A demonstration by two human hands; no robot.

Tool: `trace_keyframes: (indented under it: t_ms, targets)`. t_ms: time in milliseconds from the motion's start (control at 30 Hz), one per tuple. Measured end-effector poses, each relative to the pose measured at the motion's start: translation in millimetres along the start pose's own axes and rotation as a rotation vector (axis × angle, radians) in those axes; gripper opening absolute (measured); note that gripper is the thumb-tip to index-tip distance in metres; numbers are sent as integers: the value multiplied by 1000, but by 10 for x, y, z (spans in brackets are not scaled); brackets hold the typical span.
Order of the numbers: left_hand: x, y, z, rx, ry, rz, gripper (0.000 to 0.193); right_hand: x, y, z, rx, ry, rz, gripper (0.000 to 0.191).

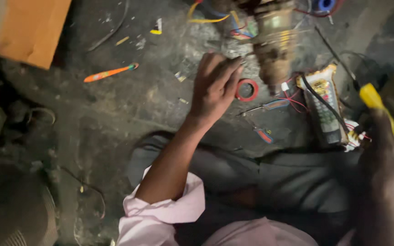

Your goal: The person sits on the floor and repairs an electrical motor assembly. They strip wire ends, twist them together, and wrap the connections with red electrical tape. They also use a yellow test pen to check the motor terminals.

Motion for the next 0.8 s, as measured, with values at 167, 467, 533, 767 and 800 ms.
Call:
trace_keyframes:
  t_ms: [167, 467, 533, 767, 800]
  targets:
    - [-12, 48, 77, -74, -55, 54, 19, -484, 111, -109, -573, 144, 454, 22]
    - [-27, 23, 96, -61, -69, 68, 20, -639, 139, -324, -651, 234, 737, 22]
    - [-33, 18, 77, -52, -52, 70, 22, -656, 168, -368, -658, 242, 760, 22]
    - [-54, 24, 29, -11, -22, 66, 24, -676, 254, -478, -683, 243, 783, 20]
    - [-54, 23, 29, -16, -23, 64, 24, -678, 271, -493, -684, 241, 785, 20]
Point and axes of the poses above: each hand's wrist, its own x-axis towards the middle knuckle, its own z-axis out of the back of the hand, y = z × x, the point moved 10 cm from there along x, towards the middle knuckle, and after that the axes turned 7 degrees about y, right-handed, at the moved point
